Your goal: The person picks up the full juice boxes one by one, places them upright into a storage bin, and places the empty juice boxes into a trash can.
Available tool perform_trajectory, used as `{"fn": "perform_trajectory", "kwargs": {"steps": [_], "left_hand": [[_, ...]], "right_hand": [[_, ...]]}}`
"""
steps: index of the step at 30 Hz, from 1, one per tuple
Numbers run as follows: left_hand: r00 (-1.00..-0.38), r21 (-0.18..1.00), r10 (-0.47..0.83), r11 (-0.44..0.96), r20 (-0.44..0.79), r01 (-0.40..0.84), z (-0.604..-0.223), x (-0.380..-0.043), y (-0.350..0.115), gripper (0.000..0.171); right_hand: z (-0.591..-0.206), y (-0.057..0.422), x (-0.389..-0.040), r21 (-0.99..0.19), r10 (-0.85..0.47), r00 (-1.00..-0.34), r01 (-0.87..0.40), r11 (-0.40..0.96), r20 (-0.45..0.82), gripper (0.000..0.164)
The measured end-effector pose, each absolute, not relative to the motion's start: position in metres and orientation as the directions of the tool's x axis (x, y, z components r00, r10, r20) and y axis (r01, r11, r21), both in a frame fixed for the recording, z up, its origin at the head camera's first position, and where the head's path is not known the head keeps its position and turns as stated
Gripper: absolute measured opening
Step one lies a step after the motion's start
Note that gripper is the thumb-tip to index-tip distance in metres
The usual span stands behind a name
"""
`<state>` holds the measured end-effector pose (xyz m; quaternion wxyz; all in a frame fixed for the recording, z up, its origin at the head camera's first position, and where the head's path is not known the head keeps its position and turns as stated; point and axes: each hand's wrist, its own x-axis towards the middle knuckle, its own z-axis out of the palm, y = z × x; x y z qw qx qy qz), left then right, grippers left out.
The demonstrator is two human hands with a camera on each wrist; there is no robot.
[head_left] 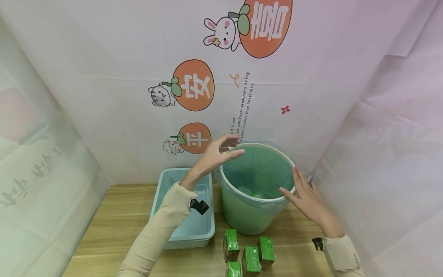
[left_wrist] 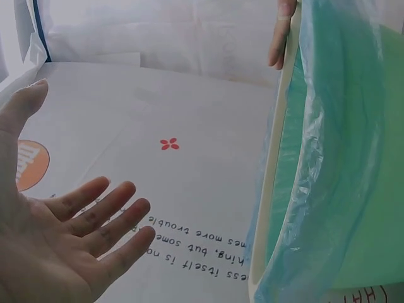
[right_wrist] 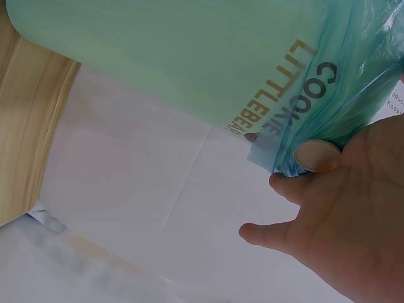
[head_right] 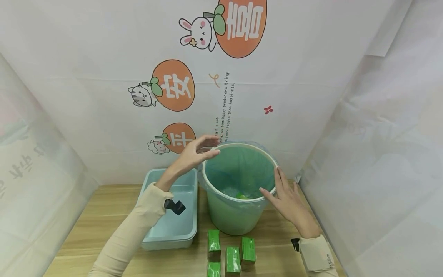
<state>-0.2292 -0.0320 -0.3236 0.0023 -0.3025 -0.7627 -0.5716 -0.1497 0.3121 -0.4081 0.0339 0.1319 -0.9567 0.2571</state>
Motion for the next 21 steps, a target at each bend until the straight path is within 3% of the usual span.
{"fn": "perform_trajectory", "kwargs": {"steps": [21], "left_hand": [[-0.837,0.745,0.440,0.426,0.326,0.514,-0.339,-0.212,-0.069,0.070]], "right_hand": [[-0.406,0.312,-0.149,-0.486,-0.236,-0.963,-0.268,0.832,0.127,0.097]]}}
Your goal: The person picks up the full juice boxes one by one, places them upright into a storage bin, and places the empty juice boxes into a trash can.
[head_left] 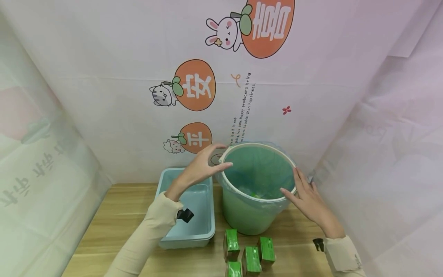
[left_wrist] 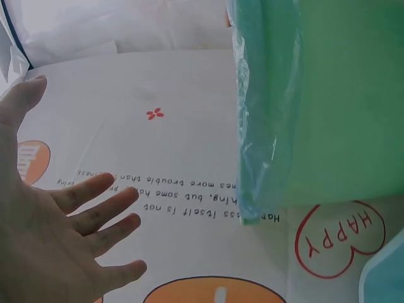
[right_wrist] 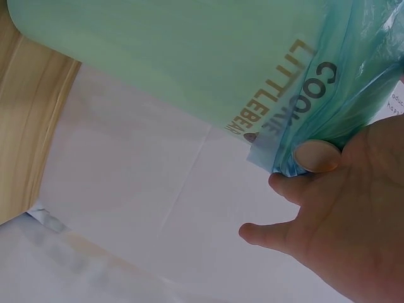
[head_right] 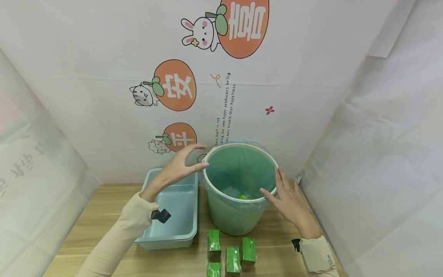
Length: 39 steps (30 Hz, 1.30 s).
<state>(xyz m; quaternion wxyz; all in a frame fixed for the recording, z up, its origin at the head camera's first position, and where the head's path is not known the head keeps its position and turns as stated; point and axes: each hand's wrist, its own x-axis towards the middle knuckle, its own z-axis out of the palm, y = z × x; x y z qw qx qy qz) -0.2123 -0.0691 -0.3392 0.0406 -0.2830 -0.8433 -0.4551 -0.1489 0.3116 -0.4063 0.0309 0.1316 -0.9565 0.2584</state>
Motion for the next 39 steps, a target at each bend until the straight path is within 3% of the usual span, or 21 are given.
{"fn": "perform_trajectory", "kwargs": {"steps": [7,16,22,39], "left_hand": [[-0.826,0.679,0.456,0.493,0.331,0.544,-0.345,-0.202,-0.086,0.078],[-0.861,0.626,0.425,0.598,0.281,0.500,-0.361,-0.185,-0.109,0.084],[-0.866,0.520,0.416,0.693,0.277,0.499,-0.380,-0.173,-0.124,0.089],[-0.899,0.446,0.356,0.782,0.253,0.435,-0.448,-0.137,-0.159,0.093]], "right_hand": [[-0.406,0.312,-0.149,-0.486,-0.231,-0.966,-0.259,0.835,0.118,0.097],[-0.407,0.313,-0.146,-0.493,-0.228,-0.966,-0.257,0.831,0.118,0.097],[-0.407,0.311,-0.148,-0.493,-0.232,-0.964,-0.266,0.828,0.130,0.097],[-0.405,0.312,-0.147,-0.491,-0.232,-0.965,-0.263,0.831,0.124,0.097]]}}
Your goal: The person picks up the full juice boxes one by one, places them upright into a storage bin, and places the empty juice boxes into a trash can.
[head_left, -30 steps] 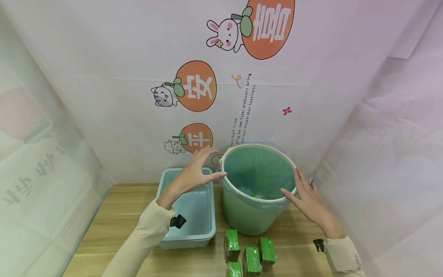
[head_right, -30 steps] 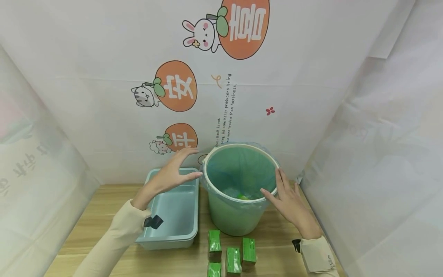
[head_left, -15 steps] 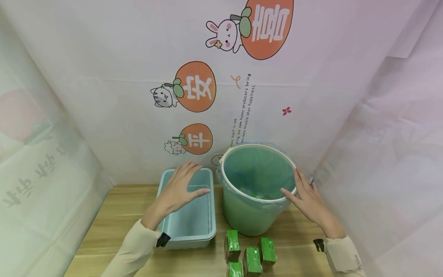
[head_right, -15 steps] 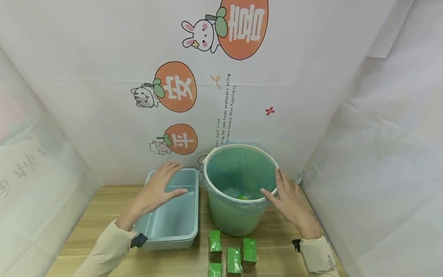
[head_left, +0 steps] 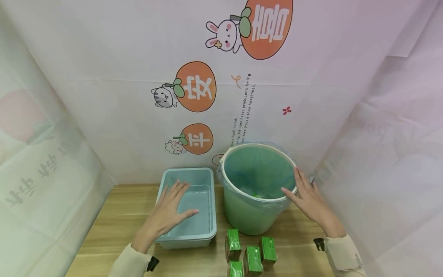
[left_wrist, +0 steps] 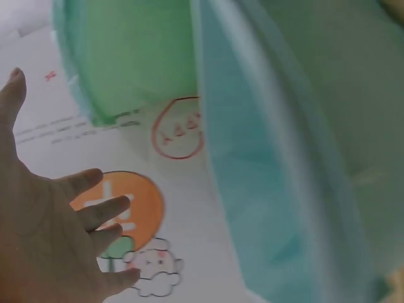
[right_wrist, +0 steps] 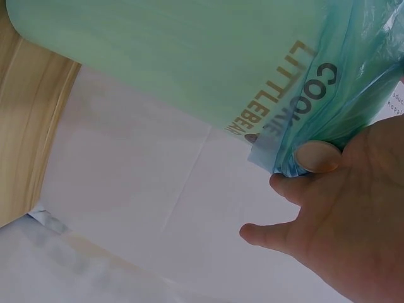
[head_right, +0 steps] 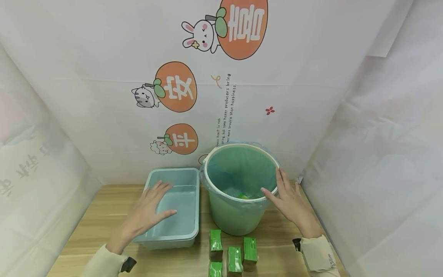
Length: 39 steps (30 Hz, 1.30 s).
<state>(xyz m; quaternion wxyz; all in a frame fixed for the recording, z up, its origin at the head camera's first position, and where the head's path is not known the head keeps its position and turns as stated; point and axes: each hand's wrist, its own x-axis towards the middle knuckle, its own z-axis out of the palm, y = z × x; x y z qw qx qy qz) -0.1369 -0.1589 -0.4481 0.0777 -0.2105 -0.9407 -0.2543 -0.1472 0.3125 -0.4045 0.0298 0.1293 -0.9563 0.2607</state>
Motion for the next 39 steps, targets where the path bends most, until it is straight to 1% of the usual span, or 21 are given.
{"fn": "perform_trajectory", "kwargs": {"steps": [8,14,19,24,27,31,36,39], "left_hand": [[-0.891,0.404,0.333,0.802,0.310,0.441,-0.491,-0.126,-0.165,0.093],[-0.899,0.393,0.302,0.821,0.317,0.414,-0.516,-0.115,-0.175,0.091],[-0.900,0.369,0.278,0.841,0.334,0.397,-0.533,-0.108,-0.182,0.093],[-0.877,0.323,0.259,0.856,0.404,0.402,-0.541,-0.104,-0.187,0.095],[-0.870,0.299,0.252,0.868,0.424,0.397,-0.543,-0.101,-0.190,0.095],[-0.880,0.309,0.236,0.872,0.413,0.379,-0.544,-0.096,-0.195,0.094],[-0.878,0.306,0.230,0.875,0.420,0.375,-0.545,-0.092,-0.203,0.095],[-0.891,0.311,0.222,0.880,0.397,0.358,-0.544,-0.089,-0.207,0.096]], "right_hand": [[-0.405,0.313,-0.147,-0.489,-0.236,-0.964,-0.265,0.831,0.122,0.097],[-0.406,0.313,-0.147,-0.487,-0.237,-0.964,-0.265,0.832,0.120,0.097],[-0.408,0.314,-0.148,-0.490,-0.233,-0.964,-0.267,0.830,0.130,0.097],[-0.409,0.314,-0.148,-0.495,-0.233,-0.963,-0.268,0.826,0.133,0.097],[-0.409,0.314,-0.148,-0.499,-0.237,-0.962,-0.273,0.822,0.136,0.097],[-0.410,0.314,-0.148,-0.500,-0.236,-0.961,-0.276,0.821,0.142,0.097],[-0.411,0.315,-0.149,-0.495,-0.235,-0.962,-0.274,0.825,0.142,0.097],[-0.410,0.315,-0.150,-0.495,-0.236,-0.962,-0.275,0.825,0.141,0.097]]}}
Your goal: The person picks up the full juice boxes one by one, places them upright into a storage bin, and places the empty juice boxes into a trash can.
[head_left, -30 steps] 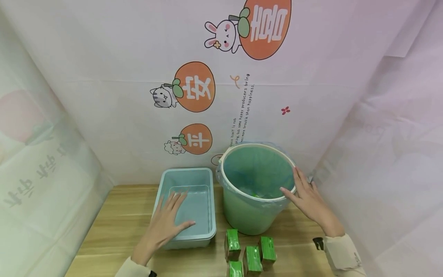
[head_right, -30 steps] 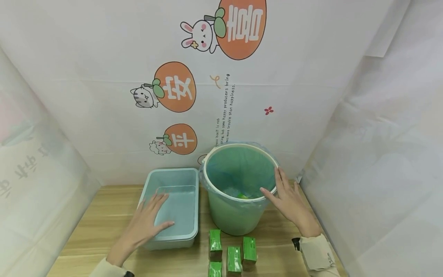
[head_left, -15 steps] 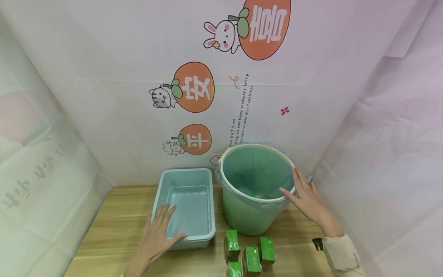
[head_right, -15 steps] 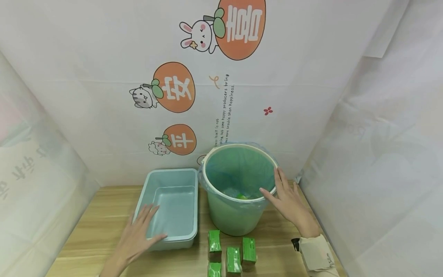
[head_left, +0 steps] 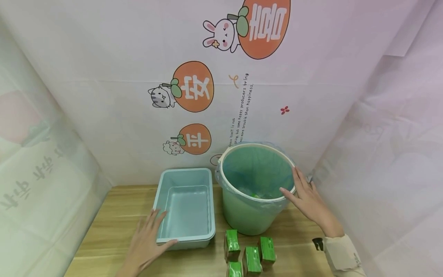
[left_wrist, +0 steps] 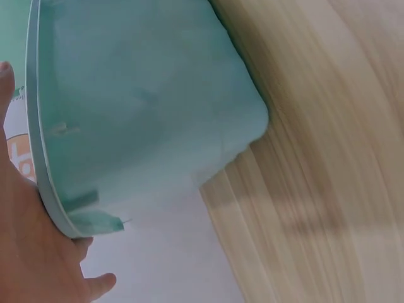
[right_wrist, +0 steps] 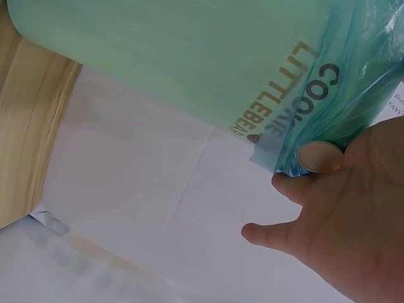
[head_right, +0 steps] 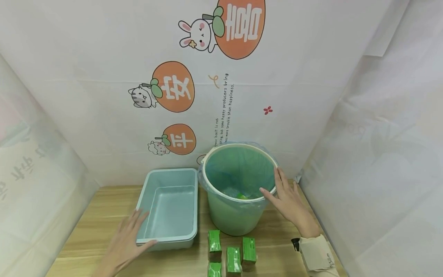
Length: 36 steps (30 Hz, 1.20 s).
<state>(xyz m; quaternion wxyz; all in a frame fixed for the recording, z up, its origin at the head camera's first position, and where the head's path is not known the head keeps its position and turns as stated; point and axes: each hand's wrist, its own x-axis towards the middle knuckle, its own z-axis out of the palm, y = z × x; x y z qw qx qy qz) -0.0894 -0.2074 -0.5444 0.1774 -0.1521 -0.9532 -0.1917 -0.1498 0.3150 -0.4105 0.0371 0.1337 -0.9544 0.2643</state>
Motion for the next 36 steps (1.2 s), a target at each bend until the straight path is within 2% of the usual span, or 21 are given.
{"fn": "perform_trajectory", "kwargs": {"steps": [4,12,36], "left_hand": [[-0.910,0.323,0.209,0.886,0.359,0.331,-0.543,-0.086,-0.212,0.099],[-0.902,0.281,0.207,0.903,0.378,0.325,-0.544,-0.081,-0.219,0.105],[-0.933,0.369,0.161,0.886,0.322,0.280,-0.539,-0.085,-0.216,0.095]], "right_hand": [[-0.409,0.314,-0.150,-0.497,-0.237,-0.961,-0.276,0.823,0.143,0.097],[-0.409,0.315,-0.150,-0.504,-0.238,-0.961,-0.277,0.818,0.143,0.096],[-0.411,0.315,-0.149,-0.499,-0.231,-0.962,-0.274,0.822,0.146,0.096]]}}
